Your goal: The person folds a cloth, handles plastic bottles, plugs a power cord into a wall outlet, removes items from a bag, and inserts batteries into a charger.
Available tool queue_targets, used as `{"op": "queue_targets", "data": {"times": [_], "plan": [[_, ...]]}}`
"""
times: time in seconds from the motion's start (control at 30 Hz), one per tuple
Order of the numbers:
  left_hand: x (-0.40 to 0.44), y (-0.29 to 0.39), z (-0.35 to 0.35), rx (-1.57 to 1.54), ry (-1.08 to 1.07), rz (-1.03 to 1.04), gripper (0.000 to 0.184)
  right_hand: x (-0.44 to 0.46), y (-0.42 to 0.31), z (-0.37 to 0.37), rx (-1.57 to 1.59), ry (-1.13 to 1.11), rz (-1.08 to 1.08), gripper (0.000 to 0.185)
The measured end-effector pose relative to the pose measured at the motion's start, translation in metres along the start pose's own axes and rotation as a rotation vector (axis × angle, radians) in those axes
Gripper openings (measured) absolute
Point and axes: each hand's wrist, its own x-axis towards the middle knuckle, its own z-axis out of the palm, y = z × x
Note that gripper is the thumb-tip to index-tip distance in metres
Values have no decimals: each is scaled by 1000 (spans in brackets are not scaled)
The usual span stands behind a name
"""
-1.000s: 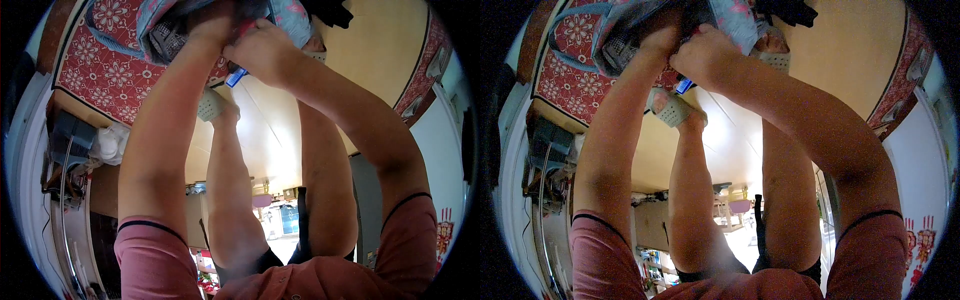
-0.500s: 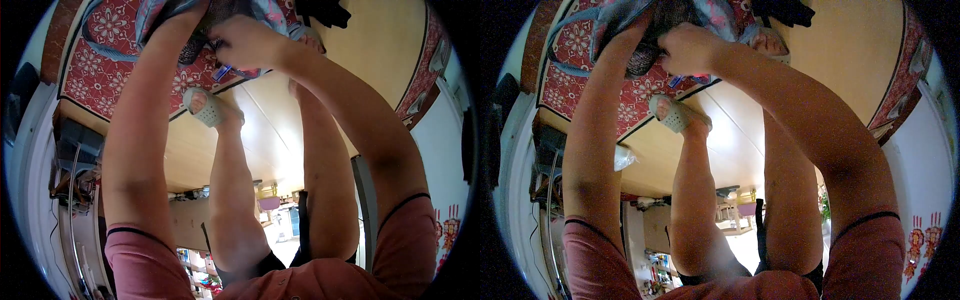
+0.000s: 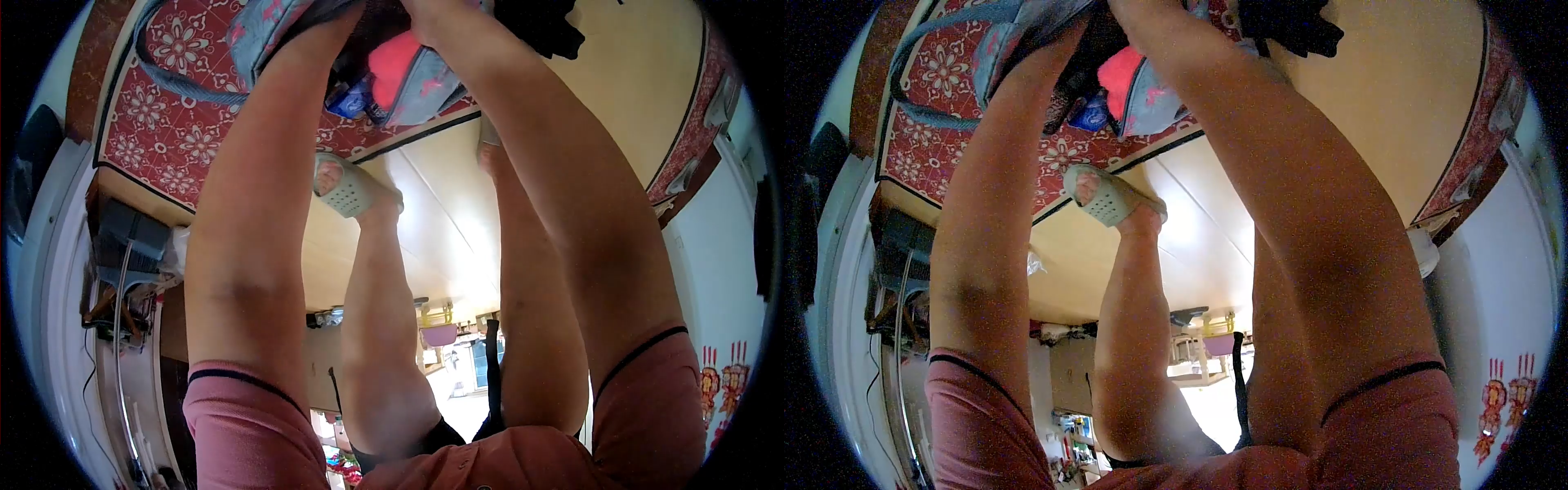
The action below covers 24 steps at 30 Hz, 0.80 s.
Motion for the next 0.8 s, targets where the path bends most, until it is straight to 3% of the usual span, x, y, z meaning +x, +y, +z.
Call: {"op": "queue_targets", "data": {"times": [0.27, 0.5, 0.57, 0.7, 0.8], "plan": [[-2, 12, 8, -27, 89, -10, 33, -3, -18, -9, 190, -160, -7, 29], [-46, 32, -6, -145, 140, 15, 29, -21, -26, -20, 295, -523, 77, 16], [-60, 37, -12, -182, 142, 24, 28, -8, -12, -24, 392, -736, 71, 15], [-80, 49, -22, -263, 119, 38, 26, -36, -18, -45, 278, -690, 237, 19], [-89, 57, -26, -324, 79, 38, 24, -43, -11, -52, 320, -827, 222, 19]]}}
